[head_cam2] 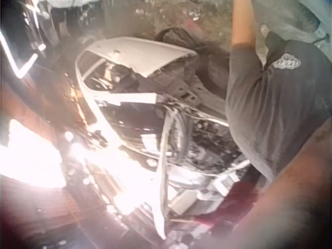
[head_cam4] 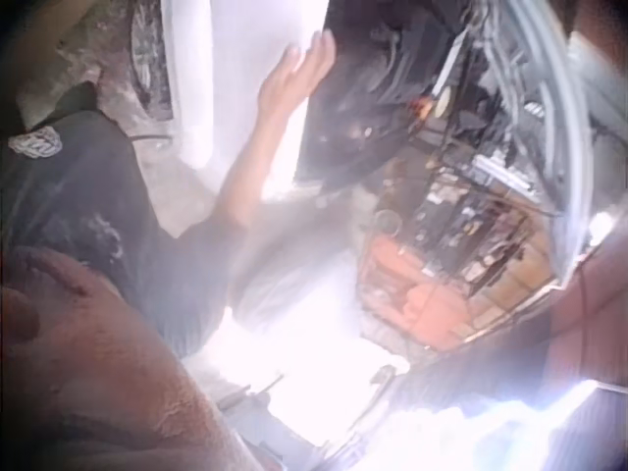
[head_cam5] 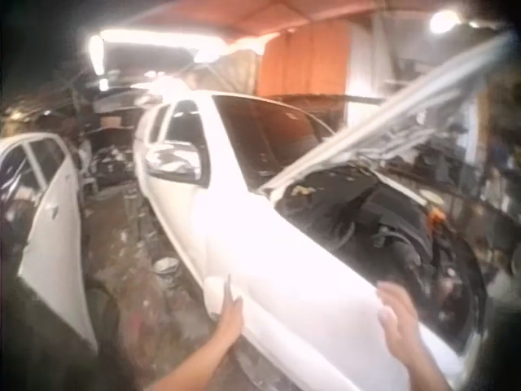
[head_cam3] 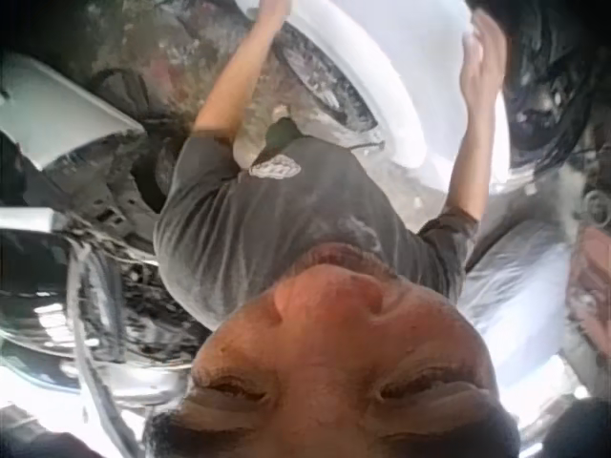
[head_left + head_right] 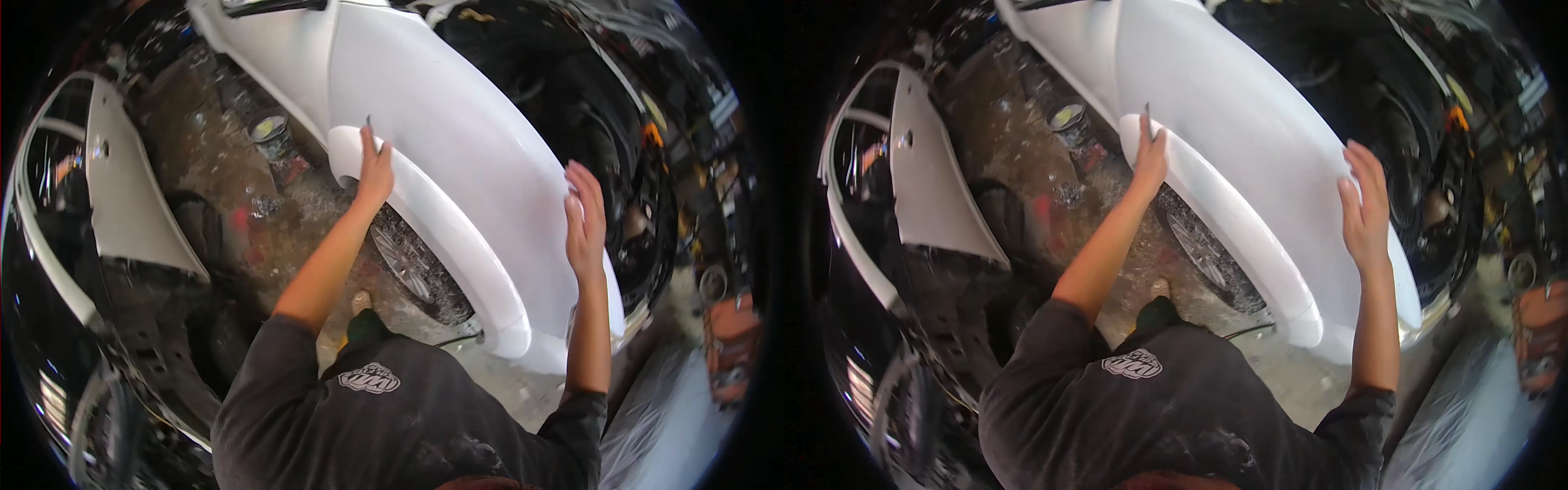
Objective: The person sands a white vehicle panel by hand using a sanding block, dipping the block and a cloth into a bucket of water to rinse the surface and the tool.
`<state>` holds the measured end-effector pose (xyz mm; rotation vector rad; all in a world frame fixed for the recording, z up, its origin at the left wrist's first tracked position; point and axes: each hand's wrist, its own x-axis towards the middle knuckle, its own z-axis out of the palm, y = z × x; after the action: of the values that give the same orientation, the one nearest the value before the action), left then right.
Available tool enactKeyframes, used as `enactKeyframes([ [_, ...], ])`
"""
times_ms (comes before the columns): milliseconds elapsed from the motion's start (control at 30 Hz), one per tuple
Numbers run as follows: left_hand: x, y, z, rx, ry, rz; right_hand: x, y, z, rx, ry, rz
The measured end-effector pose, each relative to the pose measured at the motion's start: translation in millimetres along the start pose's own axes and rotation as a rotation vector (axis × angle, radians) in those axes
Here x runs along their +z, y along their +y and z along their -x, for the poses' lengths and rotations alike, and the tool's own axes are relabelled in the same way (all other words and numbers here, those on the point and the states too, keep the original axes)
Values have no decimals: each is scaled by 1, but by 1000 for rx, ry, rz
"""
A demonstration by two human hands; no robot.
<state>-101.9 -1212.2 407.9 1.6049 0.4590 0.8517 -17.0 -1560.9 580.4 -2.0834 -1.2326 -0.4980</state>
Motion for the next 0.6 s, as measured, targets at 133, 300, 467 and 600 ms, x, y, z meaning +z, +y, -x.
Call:
enactKeyframes([
  [133,93,-48,-25,-98,114,-129,57,11,-102,-156,-95,36],
  [300,180,-20,92,94,51,-220,117,64,-163,-331,-197,333],
  [467,70,-60,-46,112,347,-167,151,41,-186,-339,-204,301],
  [600,91,-45,-60,-36,310,-296,135,49,-186,-192,-294,298],
])
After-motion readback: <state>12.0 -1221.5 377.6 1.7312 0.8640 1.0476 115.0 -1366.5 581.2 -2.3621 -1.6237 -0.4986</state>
